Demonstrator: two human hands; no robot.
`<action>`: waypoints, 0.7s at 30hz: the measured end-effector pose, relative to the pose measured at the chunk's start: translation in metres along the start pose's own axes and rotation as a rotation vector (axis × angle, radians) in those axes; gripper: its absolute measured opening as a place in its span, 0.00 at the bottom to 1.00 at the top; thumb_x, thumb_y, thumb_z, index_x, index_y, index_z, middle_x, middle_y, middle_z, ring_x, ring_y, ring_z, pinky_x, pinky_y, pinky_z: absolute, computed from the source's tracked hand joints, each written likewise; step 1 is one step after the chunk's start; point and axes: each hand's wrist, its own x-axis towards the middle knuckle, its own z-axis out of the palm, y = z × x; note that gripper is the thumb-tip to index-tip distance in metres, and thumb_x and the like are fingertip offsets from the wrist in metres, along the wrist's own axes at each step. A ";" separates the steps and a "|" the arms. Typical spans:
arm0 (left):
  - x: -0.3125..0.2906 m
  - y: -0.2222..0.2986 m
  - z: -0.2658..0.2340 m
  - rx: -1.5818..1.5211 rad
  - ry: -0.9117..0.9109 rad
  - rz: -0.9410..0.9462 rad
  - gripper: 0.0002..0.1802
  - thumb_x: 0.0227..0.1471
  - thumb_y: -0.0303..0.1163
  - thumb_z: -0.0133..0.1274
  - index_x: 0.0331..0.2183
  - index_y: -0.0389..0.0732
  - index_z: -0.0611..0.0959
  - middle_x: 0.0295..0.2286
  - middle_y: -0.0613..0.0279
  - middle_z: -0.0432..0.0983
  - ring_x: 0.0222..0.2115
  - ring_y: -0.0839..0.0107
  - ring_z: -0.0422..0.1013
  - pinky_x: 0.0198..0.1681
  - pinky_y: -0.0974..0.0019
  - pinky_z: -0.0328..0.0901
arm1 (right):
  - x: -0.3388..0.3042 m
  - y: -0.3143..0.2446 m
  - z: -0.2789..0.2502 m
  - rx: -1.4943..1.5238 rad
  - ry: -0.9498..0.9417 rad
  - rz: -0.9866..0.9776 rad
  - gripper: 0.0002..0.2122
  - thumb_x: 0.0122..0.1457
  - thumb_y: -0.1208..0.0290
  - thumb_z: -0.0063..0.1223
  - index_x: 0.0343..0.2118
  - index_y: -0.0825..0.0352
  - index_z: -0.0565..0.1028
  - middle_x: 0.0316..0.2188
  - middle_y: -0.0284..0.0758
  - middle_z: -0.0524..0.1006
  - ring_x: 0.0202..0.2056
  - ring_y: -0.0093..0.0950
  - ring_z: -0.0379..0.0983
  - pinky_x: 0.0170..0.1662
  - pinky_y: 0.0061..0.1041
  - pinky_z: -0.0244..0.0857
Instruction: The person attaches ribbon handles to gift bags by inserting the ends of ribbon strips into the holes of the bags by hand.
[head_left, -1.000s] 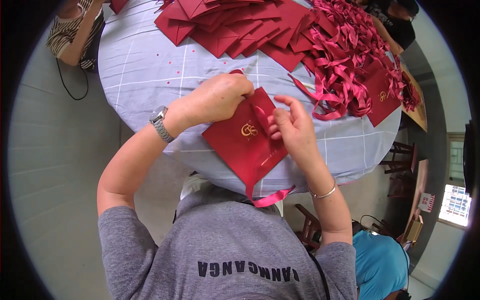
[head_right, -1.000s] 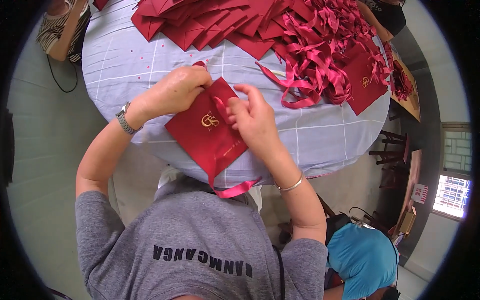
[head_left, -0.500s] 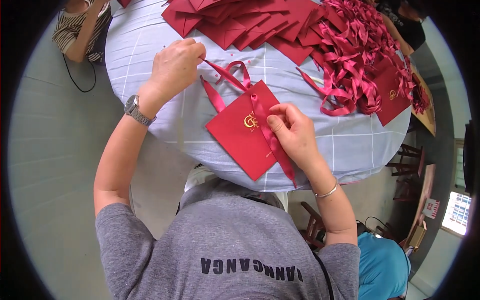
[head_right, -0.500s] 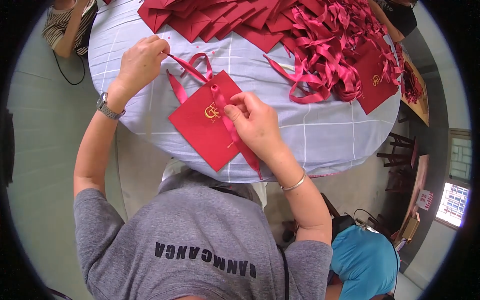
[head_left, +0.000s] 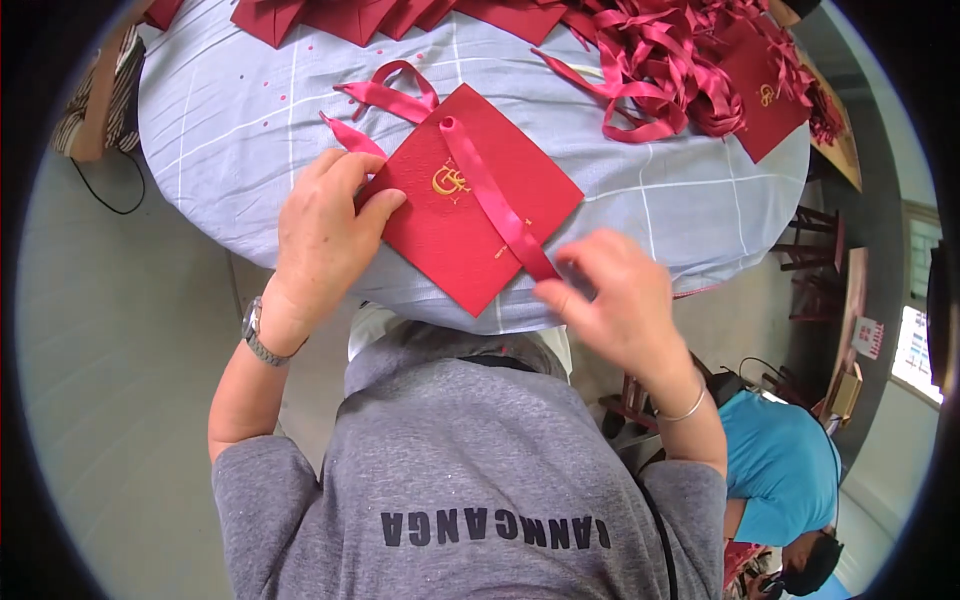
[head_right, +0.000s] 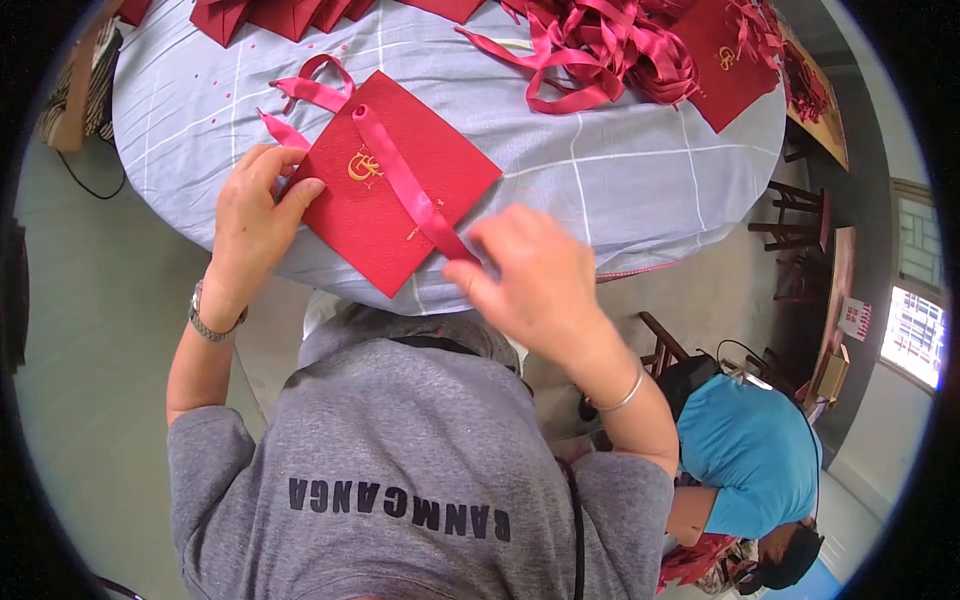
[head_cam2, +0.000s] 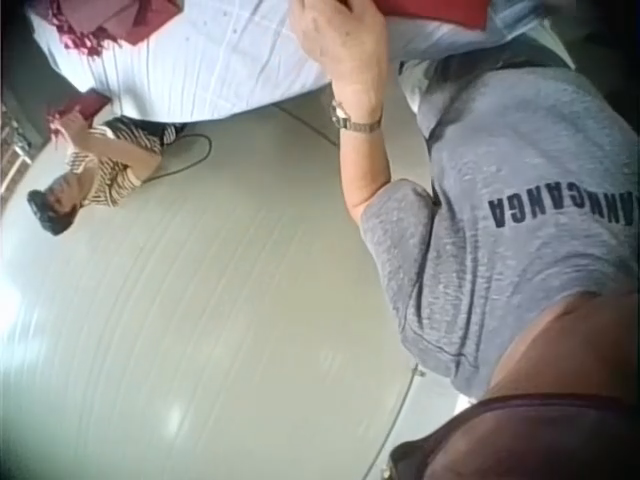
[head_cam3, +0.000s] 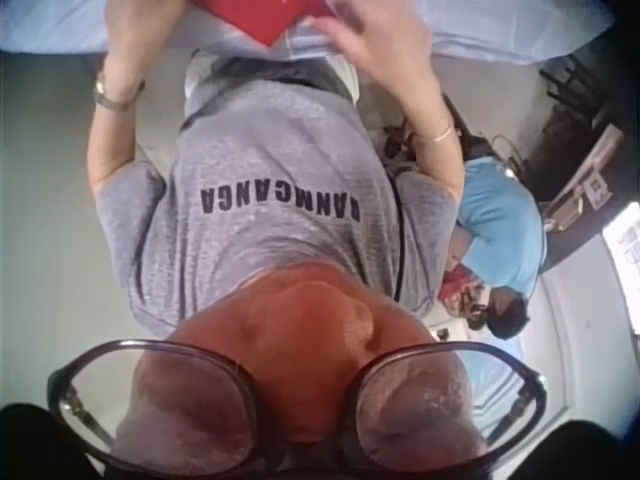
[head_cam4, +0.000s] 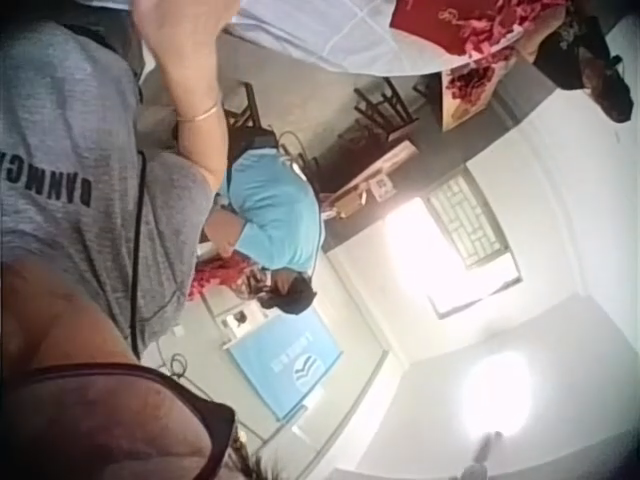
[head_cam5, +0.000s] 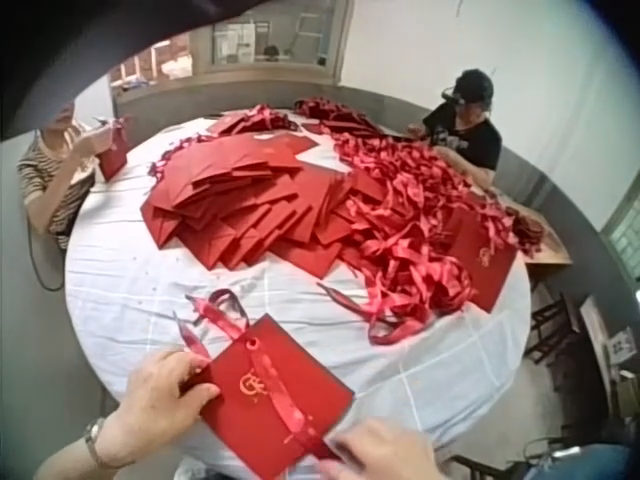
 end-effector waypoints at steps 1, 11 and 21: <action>0.000 0.002 0.002 -0.030 0.018 -0.018 0.12 0.42 0.28 0.61 0.33 0.37 0.79 0.29 0.56 0.74 0.30 0.60 0.72 0.33 0.60 0.66 | -0.005 -0.001 0.008 -0.017 -0.002 -0.030 0.07 0.51 0.74 0.60 0.33 0.68 0.75 0.26 0.38 0.75 0.28 0.29 0.74 0.31 0.23 0.66; 0.010 -0.002 -0.006 -0.303 -0.118 -0.255 0.10 0.40 0.25 0.60 0.26 0.32 0.76 0.22 0.51 0.75 0.24 0.58 0.73 0.29 0.60 0.66 | -0.035 -0.009 -0.009 0.711 0.150 0.205 0.12 0.55 0.84 0.51 0.44 0.73 0.71 0.29 0.36 0.76 0.29 0.22 0.73 0.31 0.15 0.66; 0.029 -0.015 -0.006 -0.318 -0.118 -0.132 0.09 0.42 0.24 0.59 0.29 0.33 0.77 0.20 0.62 0.73 0.21 0.74 0.68 0.26 0.68 0.64 | -0.031 -0.024 -0.022 1.052 0.056 -0.092 0.21 0.53 0.80 0.53 0.52 0.77 0.69 0.50 0.54 0.71 0.45 0.40 0.76 0.42 0.29 0.71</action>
